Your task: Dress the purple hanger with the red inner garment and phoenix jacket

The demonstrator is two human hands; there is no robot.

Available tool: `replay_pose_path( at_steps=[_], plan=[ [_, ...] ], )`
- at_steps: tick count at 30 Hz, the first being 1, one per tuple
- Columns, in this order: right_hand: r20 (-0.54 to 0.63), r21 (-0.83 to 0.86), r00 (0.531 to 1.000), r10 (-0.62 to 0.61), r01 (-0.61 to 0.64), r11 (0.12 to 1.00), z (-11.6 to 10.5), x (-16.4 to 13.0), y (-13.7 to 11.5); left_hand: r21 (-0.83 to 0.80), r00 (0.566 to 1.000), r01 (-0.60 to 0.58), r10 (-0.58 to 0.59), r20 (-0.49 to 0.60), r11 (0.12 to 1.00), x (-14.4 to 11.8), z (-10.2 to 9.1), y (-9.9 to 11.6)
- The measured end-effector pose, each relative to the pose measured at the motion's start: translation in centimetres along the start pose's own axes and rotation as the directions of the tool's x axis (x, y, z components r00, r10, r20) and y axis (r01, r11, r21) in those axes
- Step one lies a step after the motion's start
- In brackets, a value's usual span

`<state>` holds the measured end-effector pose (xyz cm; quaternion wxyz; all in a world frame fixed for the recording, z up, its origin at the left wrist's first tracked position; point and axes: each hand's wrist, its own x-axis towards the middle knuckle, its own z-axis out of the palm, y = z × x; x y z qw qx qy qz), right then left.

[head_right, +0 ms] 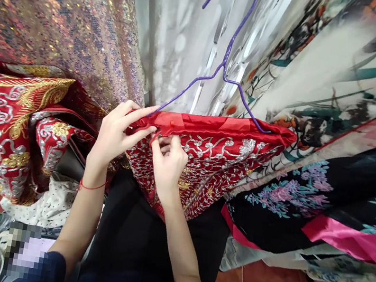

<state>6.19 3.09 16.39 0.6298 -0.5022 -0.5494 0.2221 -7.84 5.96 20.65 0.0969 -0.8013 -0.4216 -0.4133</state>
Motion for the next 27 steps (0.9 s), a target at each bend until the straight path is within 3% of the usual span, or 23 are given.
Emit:
replay_pose_path(
  at_steps=[4,8,12,15,17,22,25,27],
  plan=[
    [-0.1,-0.199,0.995,-0.03,0.01,0.98,1.3,0.3,-1.7,-0.155,0.988,-0.051,0.028,-0.149,0.987,0.0,0.2,-0.8],
    [0.016,-0.238,1.0,0.004,0.0,0.971,1.0,0.3,-2.1,-0.186,0.982,-0.141,0.114,-0.151,0.972,0.4,-0.4,0.7],
    [0.17,-0.027,0.985,-0.005,0.01,1.0,0.3,0.5,-1.5,-0.171,0.983,-0.164,0.176,0.058,0.971,1.4,-1.4,2.7],
    [0.213,0.136,0.977,0.027,-0.057,0.989,0.0,0.5,-1.5,-0.101,0.978,-0.113,0.129,0.167,0.988,2.3,-1.8,2.7],
    [0.238,0.228,0.97,0.049,-0.105,0.968,0.0,0.4,-1.9,-0.018,0.966,-0.161,0.162,0.203,0.987,3.0,-1.8,2.1],
    [0.258,0.452,0.958,0.125,-0.234,0.861,0.8,0.1,-2.7,0.171,0.922,-0.388,0.381,0.074,0.906,4.0,-1.0,0.9],
    [0.246,0.503,0.95,0.192,-0.294,0.812,2.0,-0.7,-1.7,0.221,0.9,-0.429,0.435,0.019,0.876,3.9,-0.8,0.6],
    [0.215,0.458,0.95,0.226,-0.302,0.836,3.0,-1.8,-0.1,0.213,0.892,-0.438,0.451,-0.017,0.874,3.9,-0.8,0.3]
  ],
)
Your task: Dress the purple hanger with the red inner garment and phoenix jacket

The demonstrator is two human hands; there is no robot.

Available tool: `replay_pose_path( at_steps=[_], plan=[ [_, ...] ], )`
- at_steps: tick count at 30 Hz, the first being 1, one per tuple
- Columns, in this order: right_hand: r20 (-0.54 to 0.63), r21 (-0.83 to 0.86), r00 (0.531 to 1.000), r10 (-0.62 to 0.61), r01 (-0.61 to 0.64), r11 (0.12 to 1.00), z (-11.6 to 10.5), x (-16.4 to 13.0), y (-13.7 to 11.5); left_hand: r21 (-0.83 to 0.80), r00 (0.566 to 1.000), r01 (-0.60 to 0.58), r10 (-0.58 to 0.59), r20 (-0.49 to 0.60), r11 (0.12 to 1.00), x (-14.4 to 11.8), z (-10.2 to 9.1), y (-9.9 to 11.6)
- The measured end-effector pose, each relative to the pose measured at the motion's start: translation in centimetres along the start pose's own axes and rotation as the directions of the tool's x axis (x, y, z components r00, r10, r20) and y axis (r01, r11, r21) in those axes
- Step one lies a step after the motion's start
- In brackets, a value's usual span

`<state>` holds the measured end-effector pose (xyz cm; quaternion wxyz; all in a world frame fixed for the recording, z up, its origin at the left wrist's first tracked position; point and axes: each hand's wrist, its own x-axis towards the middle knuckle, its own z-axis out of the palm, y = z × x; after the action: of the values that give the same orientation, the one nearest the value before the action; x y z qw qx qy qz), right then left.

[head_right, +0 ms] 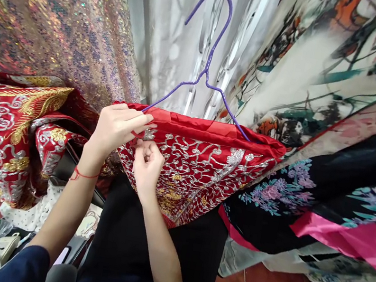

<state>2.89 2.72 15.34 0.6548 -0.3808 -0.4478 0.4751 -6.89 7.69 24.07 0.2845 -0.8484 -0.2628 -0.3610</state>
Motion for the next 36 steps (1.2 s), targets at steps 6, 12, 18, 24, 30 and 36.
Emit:
replay_pose_path(
  at_steps=[6,12,18,24,30,36],
  plan=[
    [-0.034,-0.359,0.99,0.14,-0.143,0.922,-2.1,-2.9,7.4,-0.068,0.994,0.104,-0.106,-0.025,0.992,-0.6,0.7,-0.8],
    [0.071,-0.597,0.986,-0.151,0.163,0.786,-8.2,-3.0,0.8,-0.124,0.951,0.308,-0.304,0.055,0.943,-1.8,-0.4,-1.3],
    [-0.005,-0.989,0.501,-0.866,0.127,0.079,-15.6,3.3,-10.4,0.013,0.767,0.64,-0.638,-0.069,0.768,-2.0,1.4,-2.4],
    [0.043,-0.988,0.824,-0.566,0.118,0.097,-19.5,5.2,-12.0,-0.249,0.653,0.727,-0.756,-0.037,0.64,-1.6,5.6,-5.0],
    [-0.003,-0.895,0.934,-0.357,0.157,0.418,-21.8,4.9,-13.7,-0.479,0.414,0.777,-0.905,-0.098,0.408,-2.8,6.1,-6.2],
    [-0.065,-0.589,0.998,0.013,-0.048,0.807,-24.0,6.5,-15.3,-0.79,0.096,0.562,-0.929,0.356,-0.245,-3.9,8.0,-7.9]
  ],
)
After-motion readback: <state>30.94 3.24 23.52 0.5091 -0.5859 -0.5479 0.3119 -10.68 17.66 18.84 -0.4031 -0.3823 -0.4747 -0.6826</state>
